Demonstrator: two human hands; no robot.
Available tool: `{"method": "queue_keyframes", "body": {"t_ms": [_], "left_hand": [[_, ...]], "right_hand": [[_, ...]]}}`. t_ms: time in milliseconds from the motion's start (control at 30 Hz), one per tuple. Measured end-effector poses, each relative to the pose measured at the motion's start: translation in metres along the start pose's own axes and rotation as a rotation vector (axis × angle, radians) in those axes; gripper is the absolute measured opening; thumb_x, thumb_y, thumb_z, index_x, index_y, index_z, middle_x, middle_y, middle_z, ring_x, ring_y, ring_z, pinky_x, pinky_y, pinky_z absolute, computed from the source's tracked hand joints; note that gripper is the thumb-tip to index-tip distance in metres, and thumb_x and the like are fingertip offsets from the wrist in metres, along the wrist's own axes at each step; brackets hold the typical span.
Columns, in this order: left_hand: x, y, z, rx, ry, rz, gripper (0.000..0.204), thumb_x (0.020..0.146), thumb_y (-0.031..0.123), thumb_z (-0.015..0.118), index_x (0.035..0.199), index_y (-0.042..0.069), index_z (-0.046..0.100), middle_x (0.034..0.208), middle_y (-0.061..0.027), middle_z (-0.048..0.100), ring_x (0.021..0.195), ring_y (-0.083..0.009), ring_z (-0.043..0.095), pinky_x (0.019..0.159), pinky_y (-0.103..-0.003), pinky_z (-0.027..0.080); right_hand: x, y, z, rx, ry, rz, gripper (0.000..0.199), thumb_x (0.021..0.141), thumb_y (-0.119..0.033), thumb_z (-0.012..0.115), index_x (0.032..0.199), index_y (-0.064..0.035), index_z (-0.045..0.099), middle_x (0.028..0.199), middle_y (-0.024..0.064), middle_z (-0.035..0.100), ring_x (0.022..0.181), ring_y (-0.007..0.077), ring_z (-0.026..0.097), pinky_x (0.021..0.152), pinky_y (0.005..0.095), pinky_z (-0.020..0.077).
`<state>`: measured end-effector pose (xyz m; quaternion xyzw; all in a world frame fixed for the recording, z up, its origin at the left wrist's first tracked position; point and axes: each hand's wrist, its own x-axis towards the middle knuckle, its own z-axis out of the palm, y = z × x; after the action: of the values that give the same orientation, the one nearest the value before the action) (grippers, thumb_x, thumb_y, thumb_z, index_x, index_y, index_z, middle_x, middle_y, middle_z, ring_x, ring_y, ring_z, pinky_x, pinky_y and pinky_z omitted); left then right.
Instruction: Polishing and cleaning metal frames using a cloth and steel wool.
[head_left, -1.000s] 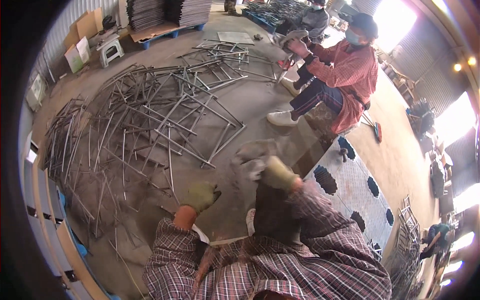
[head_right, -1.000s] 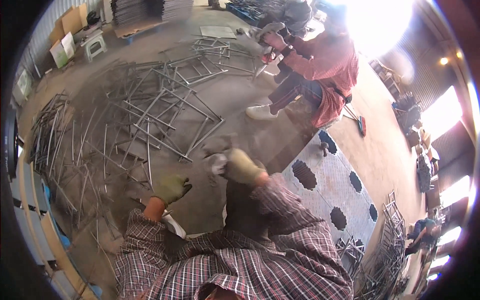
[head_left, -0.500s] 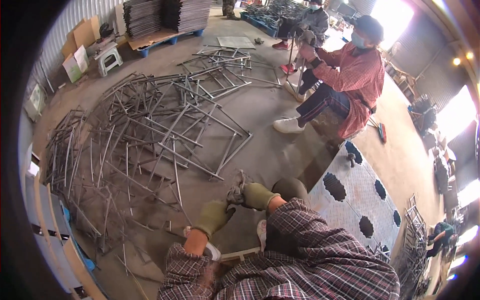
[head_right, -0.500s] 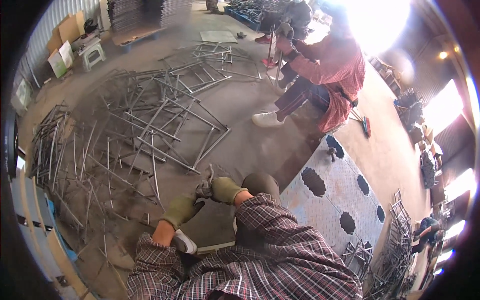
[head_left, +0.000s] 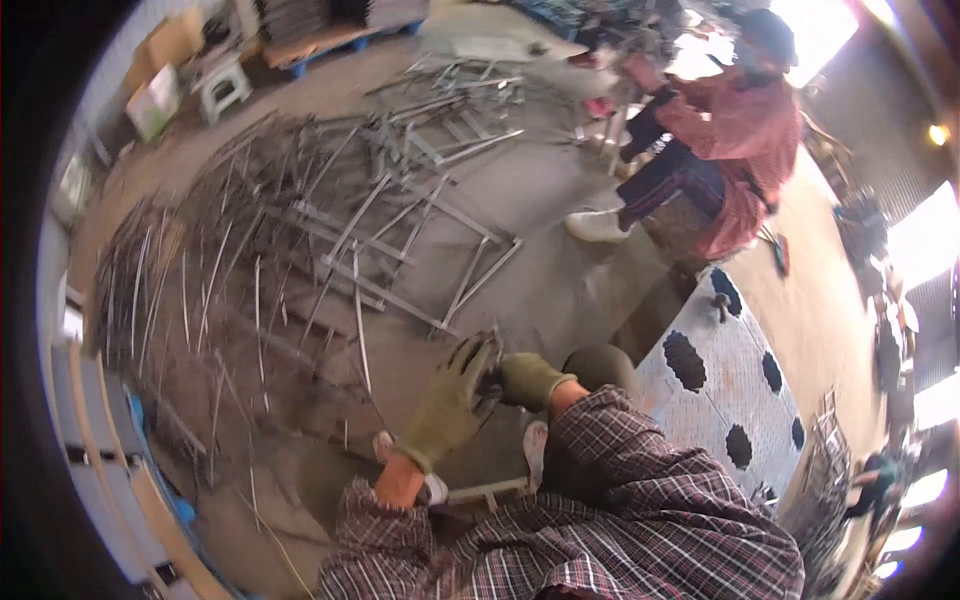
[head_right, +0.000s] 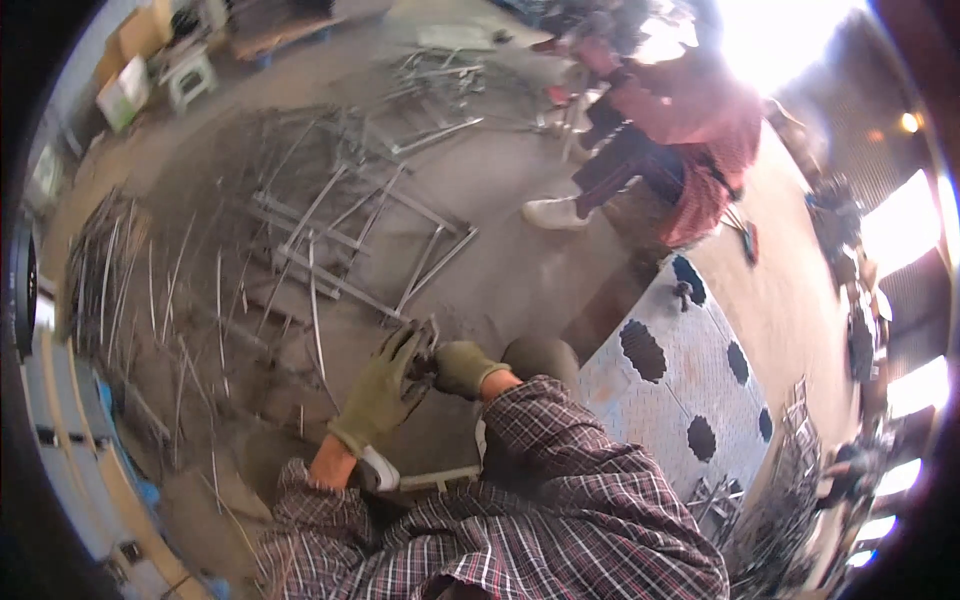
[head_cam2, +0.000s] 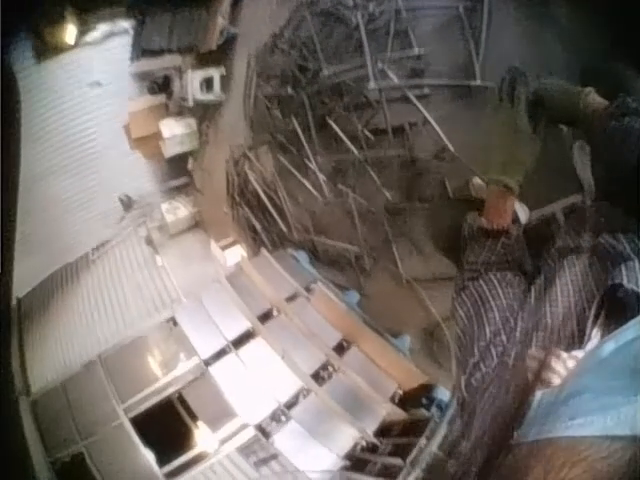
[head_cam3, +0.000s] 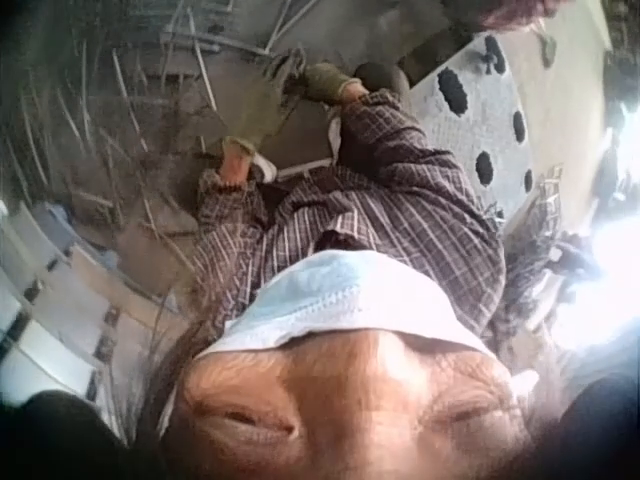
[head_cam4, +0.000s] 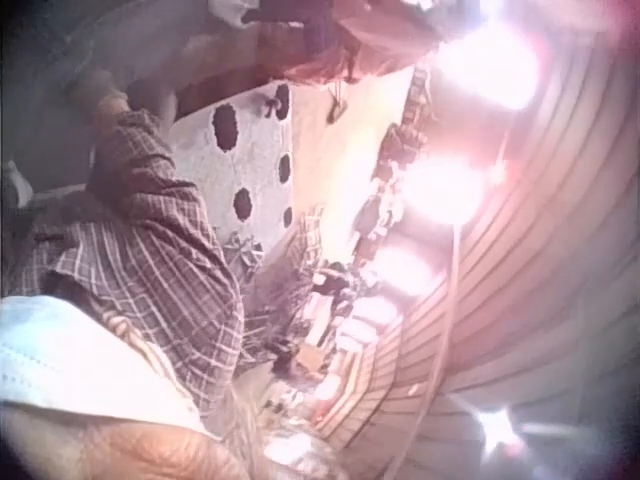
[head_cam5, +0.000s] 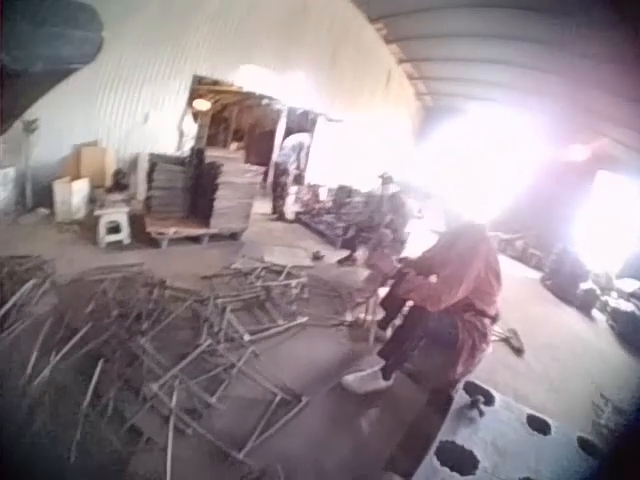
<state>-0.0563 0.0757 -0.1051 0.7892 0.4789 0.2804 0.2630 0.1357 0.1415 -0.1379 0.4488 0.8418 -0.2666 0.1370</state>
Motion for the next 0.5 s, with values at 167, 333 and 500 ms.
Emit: {"method": "queue_keyframes", "body": {"t_ms": [167, 333, 500], "left_hand": [[-0.014, -0.005, 0.019, -0.019, -0.078, -0.069, 0.086, 0.085, 0.032, 0.077, 0.154, 0.003, 0.033, 0.155, -0.024, 0.038, 0.137, -0.0445, 0.043, 0.112, -0.049, 0.041], [-0.021, -0.014, 0.032, -0.101, -0.19, -0.249, 0.09, 0.087, 0.035, 0.075, 0.157, 0.006, 0.026, 0.155, -0.0243, 0.038, 0.132, -0.0447, 0.049, 0.106, -0.051, 0.045], [-0.023, -0.021, 0.038, -0.171, -0.157, -0.298, 0.093, 0.087, 0.034, 0.075, 0.159, 0.009, 0.022, 0.152, -0.0225, 0.043, 0.125, -0.046, 0.053, 0.104, -0.05, 0.047]], "right_hand": [[-0.007, -0.008, -0.007, 0.082, -0.104, -0.025, 0.024, 0.083, -0.021, 0.071, 0.103, -0.0081, 0.074, 0.097, 0.0188, 0.073, 0.094, 0.0382, 0.07, 0.082, 0.0464, 0.0559], [-0.005, -0.013, -0.008, 0.043, -0.032, -0.056, 0.023, 0.082, -0.02, 0.071, 0.102, -0.0074, 0.073, 0.098, 0.0193, 0.073, 0.095, 0.0392, 0.07, 0.082, 0.0471, 0.0554], [-0.001, -0.012, -0.003, -0.009, -0.007, -0.014, 0.019, 0.079, -0.015, 0.069, 0.094, -0.0037, 0.072, 0.096, 0.0204, 0.072, 0.093, 0.0407, 0.069, 0.082, 0.0483, 0.0553]]}}
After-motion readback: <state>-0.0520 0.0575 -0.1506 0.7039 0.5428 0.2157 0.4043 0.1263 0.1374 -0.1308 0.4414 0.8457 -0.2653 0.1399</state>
